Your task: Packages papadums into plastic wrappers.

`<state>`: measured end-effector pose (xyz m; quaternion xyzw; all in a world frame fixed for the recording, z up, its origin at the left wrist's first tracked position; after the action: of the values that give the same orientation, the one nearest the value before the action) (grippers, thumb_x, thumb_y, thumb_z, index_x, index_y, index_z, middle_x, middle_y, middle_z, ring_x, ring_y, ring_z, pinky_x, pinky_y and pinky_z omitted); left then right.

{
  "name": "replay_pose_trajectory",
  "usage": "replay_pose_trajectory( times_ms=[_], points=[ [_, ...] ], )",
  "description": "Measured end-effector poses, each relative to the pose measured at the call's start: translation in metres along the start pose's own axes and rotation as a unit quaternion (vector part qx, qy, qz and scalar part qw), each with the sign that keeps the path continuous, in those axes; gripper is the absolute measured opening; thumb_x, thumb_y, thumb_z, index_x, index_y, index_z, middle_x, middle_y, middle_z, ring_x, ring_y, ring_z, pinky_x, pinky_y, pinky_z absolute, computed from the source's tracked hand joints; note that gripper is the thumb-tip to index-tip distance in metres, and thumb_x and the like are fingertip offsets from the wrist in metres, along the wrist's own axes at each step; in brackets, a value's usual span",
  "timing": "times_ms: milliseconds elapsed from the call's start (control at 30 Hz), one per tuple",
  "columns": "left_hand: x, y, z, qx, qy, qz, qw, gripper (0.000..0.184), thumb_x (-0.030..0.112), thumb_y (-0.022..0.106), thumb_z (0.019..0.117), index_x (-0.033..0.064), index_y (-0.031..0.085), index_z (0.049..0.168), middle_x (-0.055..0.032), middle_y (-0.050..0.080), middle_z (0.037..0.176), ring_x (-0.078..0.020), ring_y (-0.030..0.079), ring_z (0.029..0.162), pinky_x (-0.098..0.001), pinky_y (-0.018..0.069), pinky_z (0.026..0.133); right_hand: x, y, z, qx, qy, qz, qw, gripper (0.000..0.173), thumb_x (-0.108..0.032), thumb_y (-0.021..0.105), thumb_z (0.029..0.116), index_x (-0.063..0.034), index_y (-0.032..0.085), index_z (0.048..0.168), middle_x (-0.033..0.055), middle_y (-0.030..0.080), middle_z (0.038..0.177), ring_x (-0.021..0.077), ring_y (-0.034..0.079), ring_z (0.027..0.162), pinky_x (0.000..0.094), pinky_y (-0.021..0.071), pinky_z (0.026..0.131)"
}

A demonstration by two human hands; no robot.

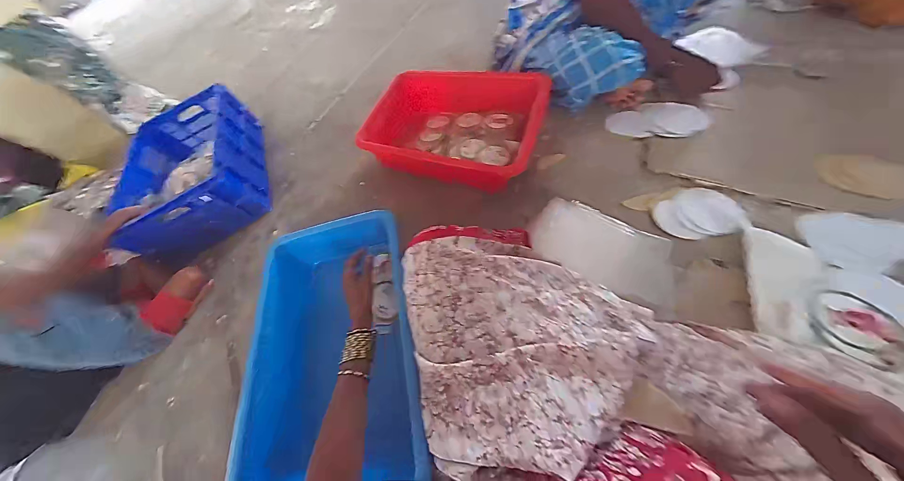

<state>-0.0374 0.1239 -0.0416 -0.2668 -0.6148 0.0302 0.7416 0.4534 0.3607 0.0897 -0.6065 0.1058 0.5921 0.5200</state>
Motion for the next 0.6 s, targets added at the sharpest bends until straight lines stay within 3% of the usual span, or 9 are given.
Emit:
replay_pose_trajectory(
  times_ms=[67,133,200,300,367,433,533,600],
  points=[
    [0.034,0.006,-0.001,0.016,0.036,-0.056,0.998,0.035,0.012,0.054,0.1035,-0.011,0.058,0.13,-0.0253,0.062,0.13,-0.0239,0.063,0.118,-0.0371,0.0502,0.103,0.011,0.009,0.01,0.035,0.006,-0.068,0.997,0.033,-0.021,0.062,0.1002,0.0069,0.07,0.116,0.016,0.075,0.1,0.0115,0.071,0.083,0.0298,0.0604,0.078],
    [0.067,0.016,-0.004,0.04,0.084,-0.112,0.989,0.032,0.011,0.052,0.1034,-0.0105,0.06,0.125,-0.0188,0.066,0.122,-0.0154,0.065,0.107,-0.0312,0.0539,0.094,0.031,0.019,0.032,0.055,0.004,-0.136,0.989,0.037,-0.03,0.057,0.0993,0.0003,0.074,0.112,0.0139,0.076,0.097,0.0187,0.074,0.08,0.0375,0.0615,0.073],
    [0.106,0.034,-0.014,0.045,0.14,-0.175,0.973,0.026,0.009,0.05,0.1032,-0.0079,0.062,0.119,-0.0102,0.068,0.114,-0.0117,0.066,0.102,-0.0295,0.0555,0.091,0.057,0.029,0.059,0.024,0.037,-0.16,0.986,0.032,-0.024,0.057,0.1003,-0.0001,0.073,0.115,0.0165,0.076,0.1,0.0286,0.075,0.086,0.0485,0.0613,0.077],
    [0.16,0.079,-0.034,-0.043,0.204,-0.239,0.948,0.023,0.01,0.051,0.1043,-0.0034,0.064,0.116,-0.0042,0.071,0.112,-0.0128,0.067,0.105,-0.0328,0.056,0.093,0.099,0.051,0.104,-0.075,0.142,-0.183,0.97,0.031,-0.02,0.057,0.1036,0.0011,0.069,0.123,0.022,0.073,0.111,0.0376,0.072,0.101,0.0576,0.0541,0.092],
    [0.184,0.122,-0.051,-0.127,0.219,-0.259,0.932,0.023,0.012,0.052,0.1047,-0.0008,0.066,0.117,-0.0041,0.071,0.115,-0.0132,0.067,0.108,-0.0335,0.0551,0.095,0.126,0.071,0.131,-0.136,0.197,-0.204,0.949,0.037,-0.024,0.055,0.1053,0.0006,0.064,0.132,0.0234,0.067,0.126,0.0399,0.065,0.118,0.0581,0.0471,0.104],
    [0.197,0.168,-0.067,-0.193,0.219,-0.271,0.917,0.023,0.006,0.052,0.1014,-0.0065,0.066,0.114,-0.0102,0.071,0.114,-0.0143,0.067,0.105,-0.0336,0.0554,0.094,0.153,0.095,0.148,-0.141,0.22,-0.236,0.936,0.046,-0.027,0.06,0.1028,0.0003,0.059,0.139,0.0246,0.057,0.142,0.0434,0.054,0.132,0.0592,0.0424,0.108],
    [0.193,0.232,-0.085,-0.262,0.177,-0.273,0.908,0.022,0.001,0.053,0.0991,-0.0102,0.067,0.112,-0.0153,0.072,0.112,-0.0138,0.07,0.098,-0.0308,0.058,0.089,0.184,0.125,0.158,-0.173,0.245,-0.31,0.902,0.071,-0.034,0.066,0.0974,0.0001,0.041,0.154,0.0235,0.032,0.164,0.0446,0.034,0.149,0.0614,0.0367,0.112],
    [0.179,0.26,-0.093,-0.304,0.111,-0.263,0.909,0.022,0.001,0.054,0.0995,-0.009,0.067,0.114,-0.0149,0.072,0.112,-0.0139,0.07,0.099,-0.0305,0.0585,0.088,0.187,0.133,0.161,-0.197,0.237,-0.332,0.891,0.065,-0.03,0.065,0.099,-0.0008,0.045,0.153,0.0218,0.036,0.162,0.0433,0.035,0.148,0.0614,0.0359,0.112]
  ],
)
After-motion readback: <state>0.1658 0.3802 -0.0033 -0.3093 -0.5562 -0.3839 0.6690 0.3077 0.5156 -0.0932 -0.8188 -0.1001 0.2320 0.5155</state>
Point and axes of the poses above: each hand's wrist, its own z-axis towards the middle knuckle, its own y-axis out of the palm, x = y × z, the point moved 4 cm from there along z, towards the middle knuckle
